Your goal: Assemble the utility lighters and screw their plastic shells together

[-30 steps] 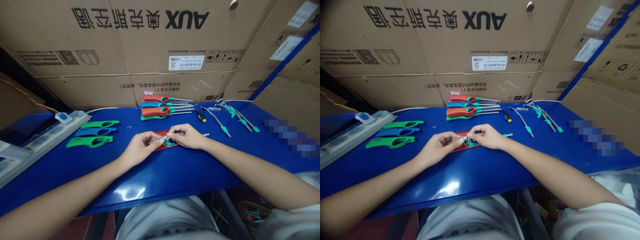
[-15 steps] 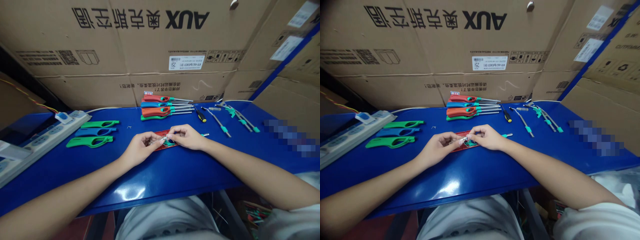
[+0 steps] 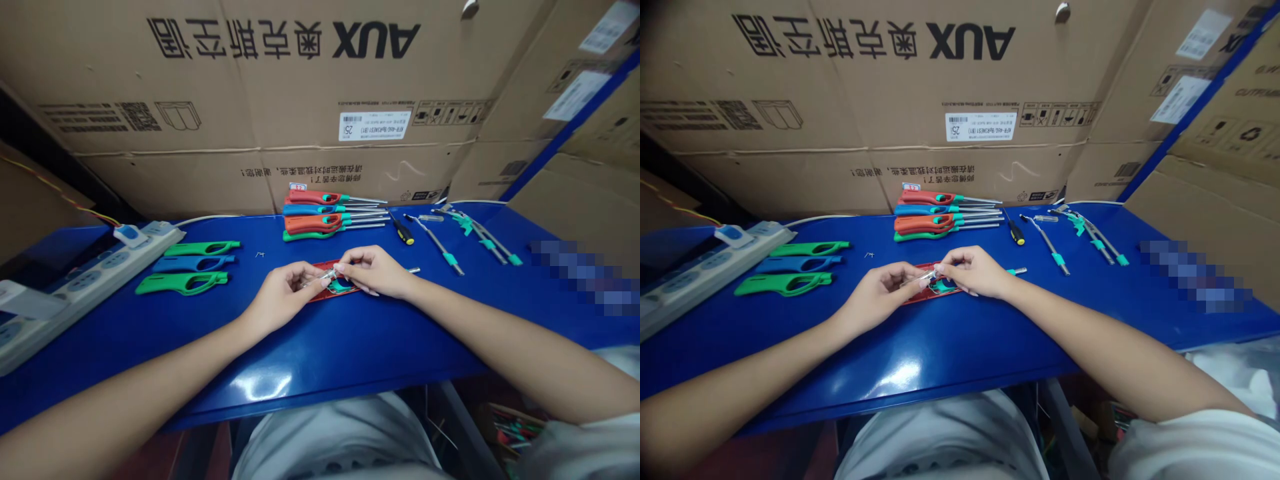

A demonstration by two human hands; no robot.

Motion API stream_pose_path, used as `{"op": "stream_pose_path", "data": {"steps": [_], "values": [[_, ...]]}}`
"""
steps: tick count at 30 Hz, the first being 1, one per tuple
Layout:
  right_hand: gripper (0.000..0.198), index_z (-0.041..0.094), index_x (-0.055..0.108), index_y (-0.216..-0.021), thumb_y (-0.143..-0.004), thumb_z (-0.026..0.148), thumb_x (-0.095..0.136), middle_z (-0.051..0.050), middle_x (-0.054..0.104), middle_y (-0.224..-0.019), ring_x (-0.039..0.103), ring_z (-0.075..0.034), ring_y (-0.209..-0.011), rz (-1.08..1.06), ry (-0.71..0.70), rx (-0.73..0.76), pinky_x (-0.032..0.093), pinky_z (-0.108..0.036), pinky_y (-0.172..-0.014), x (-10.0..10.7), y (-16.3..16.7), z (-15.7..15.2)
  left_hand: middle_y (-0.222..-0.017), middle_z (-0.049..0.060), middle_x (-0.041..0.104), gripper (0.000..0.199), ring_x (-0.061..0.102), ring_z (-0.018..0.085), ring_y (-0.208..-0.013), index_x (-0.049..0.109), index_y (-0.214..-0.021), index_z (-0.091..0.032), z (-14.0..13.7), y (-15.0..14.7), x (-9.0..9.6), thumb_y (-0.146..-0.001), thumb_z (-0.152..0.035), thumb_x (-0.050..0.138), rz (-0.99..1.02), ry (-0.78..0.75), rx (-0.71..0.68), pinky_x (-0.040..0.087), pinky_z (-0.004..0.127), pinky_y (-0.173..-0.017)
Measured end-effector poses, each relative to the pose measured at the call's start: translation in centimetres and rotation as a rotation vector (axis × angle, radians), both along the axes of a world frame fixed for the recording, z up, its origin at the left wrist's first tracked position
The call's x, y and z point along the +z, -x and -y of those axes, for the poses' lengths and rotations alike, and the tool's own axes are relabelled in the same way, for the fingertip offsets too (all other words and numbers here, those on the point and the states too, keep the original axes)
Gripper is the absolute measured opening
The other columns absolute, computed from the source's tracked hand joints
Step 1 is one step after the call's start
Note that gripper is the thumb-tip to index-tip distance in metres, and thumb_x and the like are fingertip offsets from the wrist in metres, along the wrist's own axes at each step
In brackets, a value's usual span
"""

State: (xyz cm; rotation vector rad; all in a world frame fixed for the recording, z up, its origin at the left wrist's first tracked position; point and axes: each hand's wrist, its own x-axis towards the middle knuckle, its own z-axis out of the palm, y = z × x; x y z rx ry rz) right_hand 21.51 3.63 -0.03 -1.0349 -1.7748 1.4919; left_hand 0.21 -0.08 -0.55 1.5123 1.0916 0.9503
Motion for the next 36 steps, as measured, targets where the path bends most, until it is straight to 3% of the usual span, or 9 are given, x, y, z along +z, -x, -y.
{"op": "stream_pose_path", "data": {"steps": [8, 15, 21, 27, 31, 34, 36], "values": [[0.044, 0.015, 0.062, -0.079, -0.073, 0.056, 0.078, 0.009, 0.047, -0.041, 0.033, -0.004, -0.032, -0.072, 0.069, -0.043, 0.020, -0.018, -0.031, 0.0, 0.2, 0.0, -0.087, 0.006, 0.077, 0.033, 0.068, 0.015, -0.075, 0.072, -0.088, -0.013, 0.1, -0.2, 0.0, -0.076, -0.043, 0.078, 0.006, 0.006, 0.019, 0.052, 0.026, -0.073], [0.052, 0.013, 0.064, -0.074, -0.065, 0.061, 0.081, 0.006, 0.052, -0.050, 0.033, -0.002, -0.041, -0.083, 0.043, -0.066, 0.020, -0.019, -0.038, 0.0, 0.6, 0.3, -0.081, 0.005, 0.076, 0.031, 0.064, 0.014, -0.068, 0.073, -0.087, -0.014, 0.5, -0.4, -0.1, -0.078, -0.044, 0.076, -0.039, -0.027, 0.050, 0.047, 0.024, -0.064], [0.050, 0.014, 0.063, -0.074, -0.070, 0.062, 0.077, 0.008, 0.046, -0.045, 0.032, -0.003, -0.037, -0.051, -0.019, -0.086, 0.018, -0.020, -0.037, -0.3, 0.6, 0.5, -0.084, 0.006, 0.076, 0.033, 0.065, 0.015, -0.070, 0.074, -0.089, -0.013, 0.5, -0.6, -0.8, -0.081, -0.045, 0.074, -0.026, -0.079, 0.069, 0.049, 0.025, -0.065], [0.048, 0.016, 0.061, -0.078, -0.075, 0.062, 0.073, 0.009, 0.047, -0.042, 0.034, -0.004, -0.033, -0.046, -0.012, -0.053, 0.022, -0.019, -0.035, -0.2, 0.5, 0.4, -0.092, 0.007, 0.079, 0.032, 0.071, 0.019, -0.079, 0.076, -0.094, -0.015, 0.2, -0.2, -0.1, -0.080, -0.044, 0.076, -0.035, -0.085, 0.036, 0.053, 0.028, -0.072], [0.042, 0.016, 0.062, -0.085, -0.084, 0.057, 0.066, 0.009, 0.048, -0.043, 0.037, -0.005, -0.032, -0.054, -0.052, -0.061, 0.031, -0.019, -0.035, -0.1, 0.2, 0.0, -0.096, 0.007, 0.079, 0.026, 0.071, 0.019, -0.081, 0.077, -0.099, -0.017, 0.2, 0.8, 0.8, -0.086, -0.039, 0.072, -0.231, -0.284, 0.034, 0.053, 0.029, -0.073], [0.038, 0.015, 0.064, -0.097, -0.086, 0.052, 0.066, 0.006, 0.059, -0.062, 0.042, -0.003, -0.034, -0.132, -0.038, -0.133, 0.035, -0.019, -0.035, -0.1, -0.1, -0.5, -0.090, 0.005, 0.078, 0.018, 0.067, 0.018, -0.079, 0.078, -0.096, -0.019, 0.4, 1.5, 1.6, -0.089, -0.033, 0.069, -0.472, -0.533, -0.024, 0.049, 0.030, -0.073], [0.036, 0.015, 0.064, -0.099, -0.086, 0.049, 0.066, 0.004, 0.062, -0.074, 0.043, -0.002, -0.036, -0.180, -0.017, -0.167, 0.036, -0.019, -0.034, -0.2, -0.2, -0.8, -0.084, 0.004, 0.076, 0.014, 0.063, 0.019, -0.077, 0.078, -0.092, -0.020, 0.4, 1.8, 2.1, -0.089, -0.030, 0.068, -0.615, -0.621, -0.095, 0.047, 0.031, -0.073]]}}
